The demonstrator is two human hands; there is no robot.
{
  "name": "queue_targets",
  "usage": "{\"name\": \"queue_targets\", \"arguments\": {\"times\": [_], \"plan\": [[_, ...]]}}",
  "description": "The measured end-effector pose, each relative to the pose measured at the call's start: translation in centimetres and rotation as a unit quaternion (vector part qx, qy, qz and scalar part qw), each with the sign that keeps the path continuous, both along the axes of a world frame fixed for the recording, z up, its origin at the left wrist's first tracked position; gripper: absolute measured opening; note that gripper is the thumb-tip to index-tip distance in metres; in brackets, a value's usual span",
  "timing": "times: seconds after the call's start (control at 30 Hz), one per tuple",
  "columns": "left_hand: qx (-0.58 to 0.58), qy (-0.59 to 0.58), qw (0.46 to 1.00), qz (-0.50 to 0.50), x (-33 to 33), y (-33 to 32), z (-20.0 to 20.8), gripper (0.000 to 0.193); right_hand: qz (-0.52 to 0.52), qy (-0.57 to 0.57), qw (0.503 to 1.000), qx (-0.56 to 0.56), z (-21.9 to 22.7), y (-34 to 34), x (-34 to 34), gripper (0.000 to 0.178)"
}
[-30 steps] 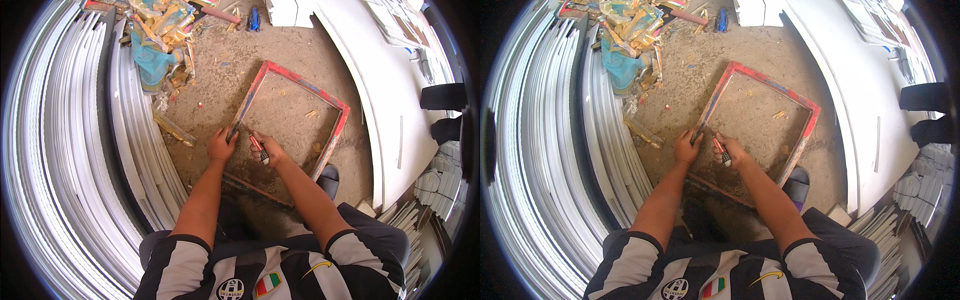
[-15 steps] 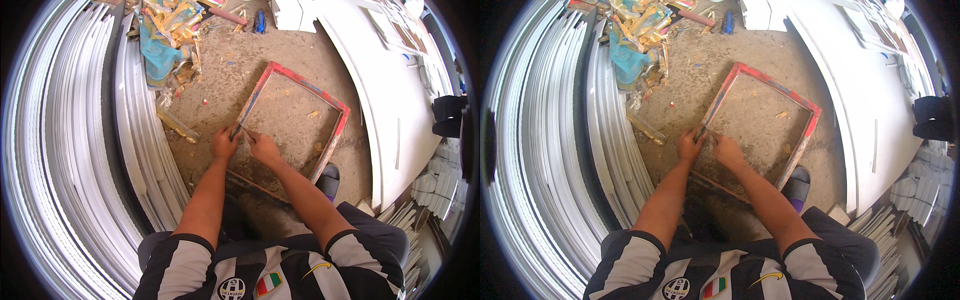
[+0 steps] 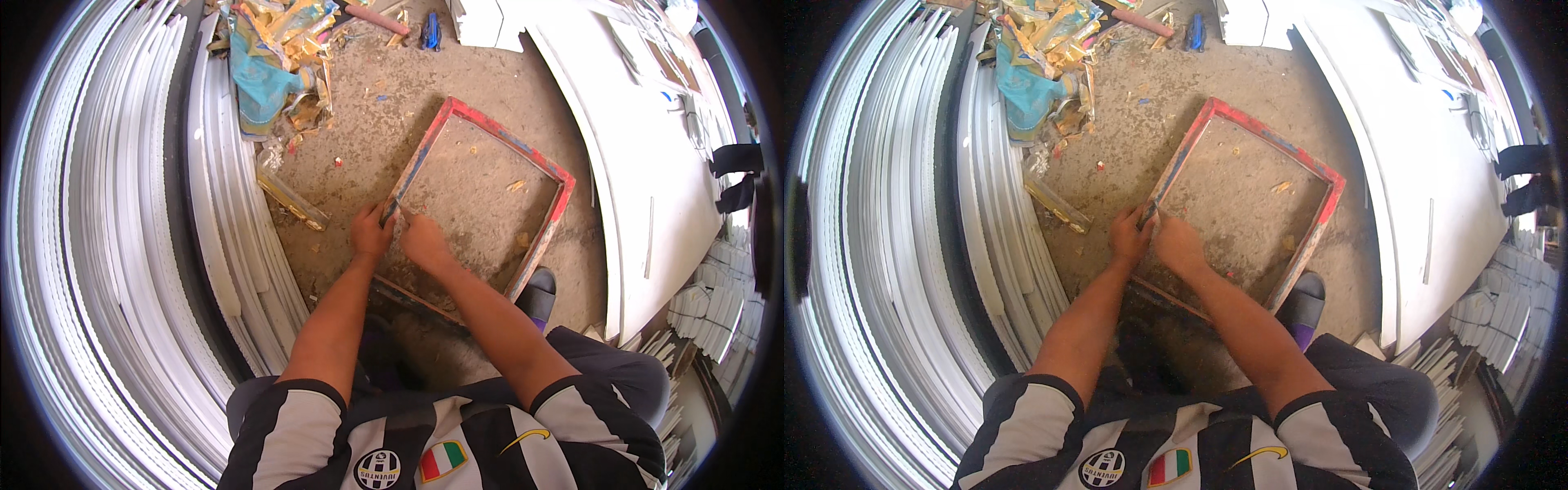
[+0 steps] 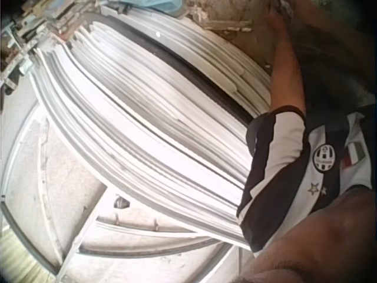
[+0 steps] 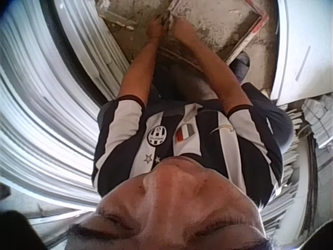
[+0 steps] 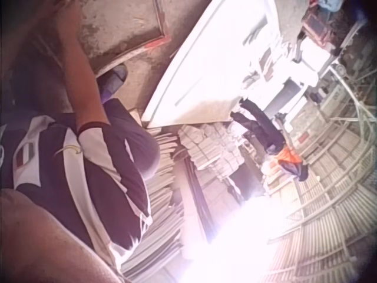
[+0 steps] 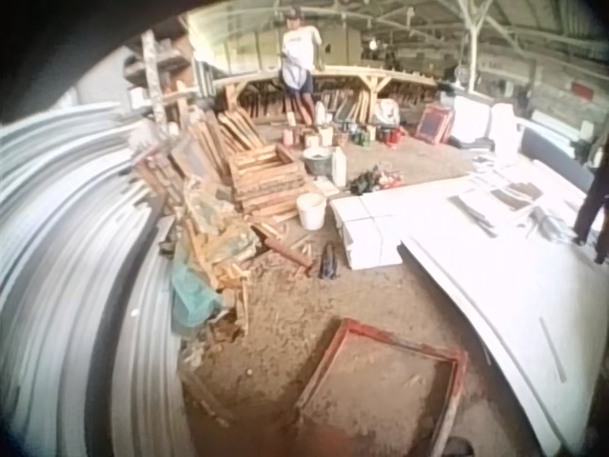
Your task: The person sits on the floor and uses a utility knife to scrape the inner edges of a rectangular frame. The person holds the frame steady with one hand while scraping the surface with the other, removing material from the frame's interior.
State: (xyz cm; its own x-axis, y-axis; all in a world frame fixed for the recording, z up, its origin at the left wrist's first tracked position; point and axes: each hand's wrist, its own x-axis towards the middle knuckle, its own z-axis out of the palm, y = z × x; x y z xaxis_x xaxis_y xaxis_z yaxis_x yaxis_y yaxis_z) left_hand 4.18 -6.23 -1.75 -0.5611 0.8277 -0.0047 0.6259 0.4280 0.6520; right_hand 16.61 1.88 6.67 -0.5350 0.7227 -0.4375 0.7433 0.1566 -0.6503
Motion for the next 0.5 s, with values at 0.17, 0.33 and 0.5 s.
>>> {"name": "queue_targets", "arguments": {"times": [0.17,0.33,0.5], "plan": [[-0.014,-0.002,1.000,-0.015,-0.4,-0.2,-0.4,0.047,-0.074,0.087,0.993,-0.035,-1.4,-1.3,0.8,0.038],[-0.006,0.011,1.000,-0.004,-0.4,-0.3,-0.5,0.042,0.054,-0.063,0.996,0.029,-0.6,-0.3,1.2,0.039],[-0.001,-0.012,1.000,0.003,-0.4,0.4,-0.9,0.043,-0.065,0.157,0.965,-0.198,-5.7,2.4,3.0,0.039]]}}
